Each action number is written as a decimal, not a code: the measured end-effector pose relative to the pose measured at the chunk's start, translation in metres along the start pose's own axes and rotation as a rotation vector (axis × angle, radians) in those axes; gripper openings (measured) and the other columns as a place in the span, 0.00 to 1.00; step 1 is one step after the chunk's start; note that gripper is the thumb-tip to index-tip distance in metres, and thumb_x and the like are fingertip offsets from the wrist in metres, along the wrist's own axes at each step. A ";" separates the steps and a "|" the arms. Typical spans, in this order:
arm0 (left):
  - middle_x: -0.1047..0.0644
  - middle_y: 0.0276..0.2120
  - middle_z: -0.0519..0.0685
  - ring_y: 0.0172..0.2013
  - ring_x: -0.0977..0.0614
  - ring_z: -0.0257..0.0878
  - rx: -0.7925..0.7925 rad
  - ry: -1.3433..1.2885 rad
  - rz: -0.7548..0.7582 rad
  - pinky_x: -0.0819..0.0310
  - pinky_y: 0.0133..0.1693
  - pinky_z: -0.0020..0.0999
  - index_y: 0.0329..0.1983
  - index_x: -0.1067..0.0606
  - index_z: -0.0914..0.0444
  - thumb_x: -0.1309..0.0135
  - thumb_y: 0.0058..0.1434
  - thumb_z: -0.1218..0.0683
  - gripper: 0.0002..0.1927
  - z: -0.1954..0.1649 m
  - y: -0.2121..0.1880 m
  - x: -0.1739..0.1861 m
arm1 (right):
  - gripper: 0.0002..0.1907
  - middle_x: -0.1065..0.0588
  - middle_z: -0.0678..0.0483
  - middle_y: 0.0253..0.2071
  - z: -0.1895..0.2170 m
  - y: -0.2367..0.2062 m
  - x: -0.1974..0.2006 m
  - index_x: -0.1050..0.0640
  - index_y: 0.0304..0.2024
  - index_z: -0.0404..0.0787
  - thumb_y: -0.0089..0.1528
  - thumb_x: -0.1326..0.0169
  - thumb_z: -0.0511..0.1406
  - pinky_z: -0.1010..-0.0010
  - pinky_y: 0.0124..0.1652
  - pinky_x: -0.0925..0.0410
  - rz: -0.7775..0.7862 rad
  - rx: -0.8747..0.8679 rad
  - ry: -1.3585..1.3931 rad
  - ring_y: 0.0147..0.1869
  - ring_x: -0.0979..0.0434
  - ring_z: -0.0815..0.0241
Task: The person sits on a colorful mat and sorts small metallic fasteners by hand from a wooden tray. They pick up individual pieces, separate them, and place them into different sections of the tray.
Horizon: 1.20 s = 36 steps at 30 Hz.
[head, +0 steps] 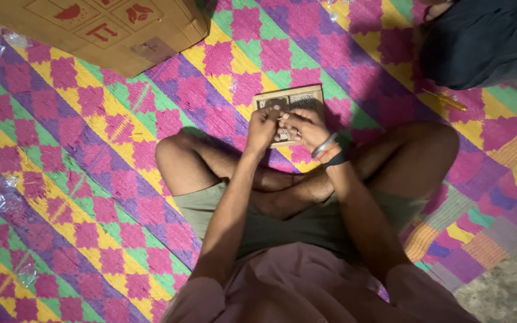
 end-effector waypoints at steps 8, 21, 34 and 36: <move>0.25 0.21 0.47 0.18 0.29 0.33 0.088 -0.046 -0.053 0.38 0.18 0.29 0.32 0.24 0.66 0.56 0.75 0.40 0.27 0.010 0.000 0.005 | 0.06 0.26 0.59 0.30 -0.023 0.014 0.017 0.21 0.43 0.35 0.67 0.43 0.32 0.83 0.25 0.41 0.023 -0.029 0.062 0.27 0.34 0.74; 0.24 0.50 0.55 0.52 0.25 0.54 -0.620 0.792 -0.109 0.30 0.55 0.46 0.53 0.21 0.64 0.46 0.65 0.59 0.14 -0.078 -0.048 -0.029 | 0.18 0.21 0.54 0.36 -0.021 0.018 0.066 0.21 0.41 0.40 0.72 0.52 0.46 0.68 0.38 0.27 -0.188 -0.078 0.323 0.37 0.21 0.60; 0.24 0.44 0.52 0.47 0.23 0.52 -0.690 1.109 -0.057 0.28 0.47 0.47 0.47 0.19 0.59 0.37 0.57 0.57 0.13 -0.093 -0.051 -0.051 | 0.18 0.23 0.53 0.44 -0.026 0.016 0.044 0.24 0.51 0.37 0.74 0.56 0.44 0.58 0.50 0.25 -0.039 -0.125 0.518 0.46 0.21 0.58; 0.24 0.43 0.54 0.46 0.22 0.54 -0.664 1.039 -0.075 0.27 0.47 0.47 0.45 0.21 0.63 0.35 0.56 0.56 0.14 -0.094 -0.049 -0.045 | 0.21 0.22 0.49 0.43 -0.021 0.015 0.042 0.24 0.50 0.34 0.73 0.58 0.45 0.57 0.50 0.25 -0.009 -0.116 0.436 0.47 0.20 0.56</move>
Point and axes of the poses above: each hand's wrist, its own y-axis towards the middle knuckle, its own x-axis out of the back of the hand, z = x × y, the point moved 7 cm from there along y, towards the middle knuckle
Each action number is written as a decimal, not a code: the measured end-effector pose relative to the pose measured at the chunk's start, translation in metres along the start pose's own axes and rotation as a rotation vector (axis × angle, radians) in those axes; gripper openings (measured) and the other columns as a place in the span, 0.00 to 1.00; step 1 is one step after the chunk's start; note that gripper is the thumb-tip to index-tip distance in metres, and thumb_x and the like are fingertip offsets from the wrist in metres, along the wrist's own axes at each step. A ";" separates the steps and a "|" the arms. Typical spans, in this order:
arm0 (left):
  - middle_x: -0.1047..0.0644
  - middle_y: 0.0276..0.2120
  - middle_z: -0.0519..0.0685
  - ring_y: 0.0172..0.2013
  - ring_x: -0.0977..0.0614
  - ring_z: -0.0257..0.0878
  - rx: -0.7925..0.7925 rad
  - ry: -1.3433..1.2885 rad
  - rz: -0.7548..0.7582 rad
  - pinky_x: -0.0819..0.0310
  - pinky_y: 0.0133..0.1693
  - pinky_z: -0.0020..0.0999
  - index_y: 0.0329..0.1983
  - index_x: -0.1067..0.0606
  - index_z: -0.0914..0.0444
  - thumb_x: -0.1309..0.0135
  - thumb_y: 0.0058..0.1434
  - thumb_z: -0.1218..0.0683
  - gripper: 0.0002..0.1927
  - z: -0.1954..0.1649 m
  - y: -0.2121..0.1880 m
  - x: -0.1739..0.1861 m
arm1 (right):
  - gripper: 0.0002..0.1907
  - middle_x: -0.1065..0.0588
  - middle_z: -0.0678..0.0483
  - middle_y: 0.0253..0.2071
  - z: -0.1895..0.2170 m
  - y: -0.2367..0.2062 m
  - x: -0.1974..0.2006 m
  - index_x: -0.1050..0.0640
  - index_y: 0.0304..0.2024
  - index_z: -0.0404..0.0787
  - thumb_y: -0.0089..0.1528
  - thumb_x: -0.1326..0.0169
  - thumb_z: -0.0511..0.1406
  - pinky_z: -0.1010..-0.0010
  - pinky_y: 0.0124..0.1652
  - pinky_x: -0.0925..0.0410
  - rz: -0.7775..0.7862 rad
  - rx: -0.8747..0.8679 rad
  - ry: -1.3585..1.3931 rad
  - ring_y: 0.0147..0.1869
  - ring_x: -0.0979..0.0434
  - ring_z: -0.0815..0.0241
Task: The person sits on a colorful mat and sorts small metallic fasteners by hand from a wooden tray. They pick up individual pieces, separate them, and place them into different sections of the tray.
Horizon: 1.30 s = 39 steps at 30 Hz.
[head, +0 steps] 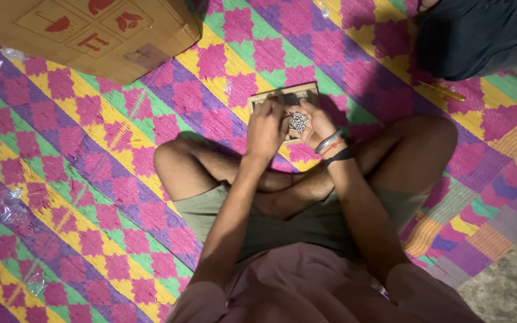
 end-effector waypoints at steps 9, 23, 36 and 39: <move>0.21 0.38 0.55 0.42 0.20 0.53 0.077 -0.134 -0.041 0.25 0.44 0.45 0.37 0.19 0.64 0.33 0.53 0.59 0.10 0.008 0.004 0.010 | 0.13 0.21 0.53 0.41 0.002 -0.006 -0.013 0.25 0.48 0.38 0.71 0.55 0.40 0.58 0.50 0.23 -0.068 -0.003 0.099 0.44 0.20 0.60; 0.18 0.32 0.46 0.31 0.20 0.31 0.299 -0.675 0.067 0.26 0.36 0.26 0.41 0.19 0.66 0.37 0.61 0.61 0.06 0.051 -0.001 -0.010 | 0.04 0.25 0.56 0.31 0.010 -0.021 -0.037 0.23 0.42 0.37 0.66 0.44 0.32 0.80 0.28 0.37 -0.087 0.146 -0.255 0.31 0.27 0.68; 0.23 0.23 0.44 0.25 0.27 0.29 0.587 -0.642 0.007 0.33 0.29 0.26 0.39 0.21 0.65 0.51 0.73 0.46 0.19 0.088 -0.012 -0.044 | 0.04 0.30 0.61 0.29 -0.006 -0.011 -0.038 0.24 0.42 0.38 0.69 0.45 0.33 0.82 0.26 0.42 -0.003 0.258 -0.437 0.27 0.36 0.75; 0.26 0.25 0.41 0.22 0.31 0.30 0.760 -0.966 0.159 0.41 0.21 0.27 0.46 0.26 0.63 0.51 0.69 0.50 0.12 0.091 -0.023 -0.063 | 0.06 0.28 0.61 0.30 0.008 -0.010 -0.038 0.23 0.42 0.38 0.70 0.46 0.35 0.84 0.27 0.42 -0.087 0.281 -0.610 0.28 0.35 0.76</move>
Point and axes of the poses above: each hand's wrist, its own y-axis towards the middle knuckle, its own x-axis out of the back of the hand, z = x × y, the point moved 7 cm from there along y, towards the middle knuckle
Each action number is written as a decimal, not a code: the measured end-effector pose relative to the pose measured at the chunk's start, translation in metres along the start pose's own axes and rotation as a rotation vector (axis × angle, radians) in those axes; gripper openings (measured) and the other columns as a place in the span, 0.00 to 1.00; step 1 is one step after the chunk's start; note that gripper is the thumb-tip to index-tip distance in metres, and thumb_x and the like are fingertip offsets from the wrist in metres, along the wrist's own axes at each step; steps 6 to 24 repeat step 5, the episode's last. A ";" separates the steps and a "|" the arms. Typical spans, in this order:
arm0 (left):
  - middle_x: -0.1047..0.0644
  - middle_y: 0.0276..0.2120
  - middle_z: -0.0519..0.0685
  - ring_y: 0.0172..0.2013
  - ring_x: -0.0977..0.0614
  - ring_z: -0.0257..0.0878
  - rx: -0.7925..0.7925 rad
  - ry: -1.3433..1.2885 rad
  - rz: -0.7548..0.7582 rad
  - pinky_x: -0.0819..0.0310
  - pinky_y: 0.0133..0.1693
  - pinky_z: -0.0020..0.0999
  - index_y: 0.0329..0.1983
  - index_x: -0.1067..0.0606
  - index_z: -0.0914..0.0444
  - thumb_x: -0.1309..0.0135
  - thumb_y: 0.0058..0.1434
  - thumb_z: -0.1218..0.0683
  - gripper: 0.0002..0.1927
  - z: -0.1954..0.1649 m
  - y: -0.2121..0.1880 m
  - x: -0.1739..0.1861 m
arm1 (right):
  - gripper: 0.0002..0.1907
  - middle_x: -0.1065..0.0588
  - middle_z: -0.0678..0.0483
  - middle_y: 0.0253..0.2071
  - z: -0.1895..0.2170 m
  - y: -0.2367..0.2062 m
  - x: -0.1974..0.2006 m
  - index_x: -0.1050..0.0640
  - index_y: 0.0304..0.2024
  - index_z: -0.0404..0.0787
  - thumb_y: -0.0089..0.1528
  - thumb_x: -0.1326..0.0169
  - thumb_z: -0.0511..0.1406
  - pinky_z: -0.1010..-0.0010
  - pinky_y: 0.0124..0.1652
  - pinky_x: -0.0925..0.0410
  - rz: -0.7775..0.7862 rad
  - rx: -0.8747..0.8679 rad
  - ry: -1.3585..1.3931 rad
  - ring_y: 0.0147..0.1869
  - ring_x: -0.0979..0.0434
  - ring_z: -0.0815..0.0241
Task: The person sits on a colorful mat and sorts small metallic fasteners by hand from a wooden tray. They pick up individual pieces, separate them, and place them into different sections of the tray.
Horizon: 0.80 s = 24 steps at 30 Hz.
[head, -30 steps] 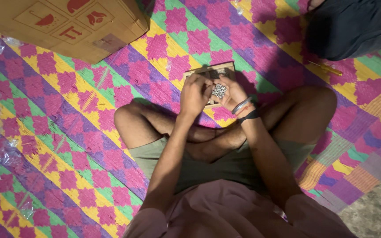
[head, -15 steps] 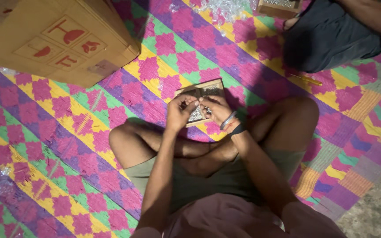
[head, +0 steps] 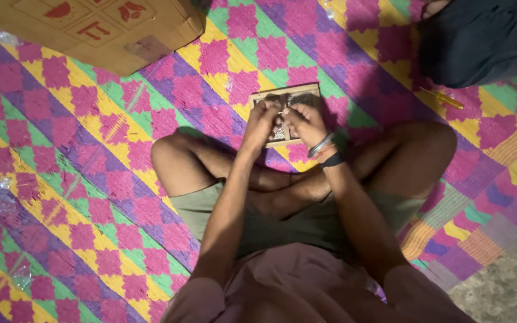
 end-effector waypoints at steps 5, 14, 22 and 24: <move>0.23 0.29 0.49 0.23 0.26 0.33 -0.019 -0.277 0.031 0.33 0.22 0.28 0.51 0.25 0.69 0.49 0.69 0.48 0.19 0.036 0.020 0.003 | 0.06 0.23 0.56 0.36 0.006 -0.004 -0.007 0.23 0.45 0.36 0.69 0.45 0.34 0.83 0.28 0.40 0.118 -0.078 0.202 0.30 0.32 0.74; 0.23 0.29 0.49 0.23 0.26 0.33 -0.019 -0.277 0.031 0.33 0.22 0.28 0.51 0.25 0.69 0.49 0.69 0.48 0.19 0.036 0.020 0.003 | 0.06 0.23 0.56 0.36 0.006 -0.004 -0.007 0.23 0.45 0.36 0.69 0.45 0.34 0.83 0.28 0.40 0.118 -0.078 0.202 0.30 0.32 0.74; 0.23 0.29 0.49 0.23 0.26 0.33 -0.019 -0.277 0.031 0.33 0.22 0.28 0.51 0.25 0.69 0.49 0.69 0.48 0.19 0.036 0.020 0.003 | 0.06 0.23 0.56 0.36 0.006 -0.004 -0.007 0.23 0.45 0.36 0.69 0.45 0.34 0.83 0.28 0.40 0.118 -0.078 0.202 0.30 0.32 0.74; 0.23 0.29 0.49 0.23 0.26 0.33 -0.019 -0.277 0.031 0.33 0.22 0.28 0.51 0.25 0.69 0.49 0.69 0.48 0.19 0.036 0.020 0.003 | 0.06 0.23 0.56 0.36 0.006 -0.004 -0.007 0.23 0.45 0.36 0.69 0.45 0.34 0.83 0.28 0.40 0.118 -0.078 0.202 0.30 0.32 0.74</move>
Point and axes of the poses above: each hand's wrist, its own y-axis towards the middle knuckle, its own x-axis out of the back of the hand, z = x × y, the point moved 7 cm from there along y, towards the middle knuckle
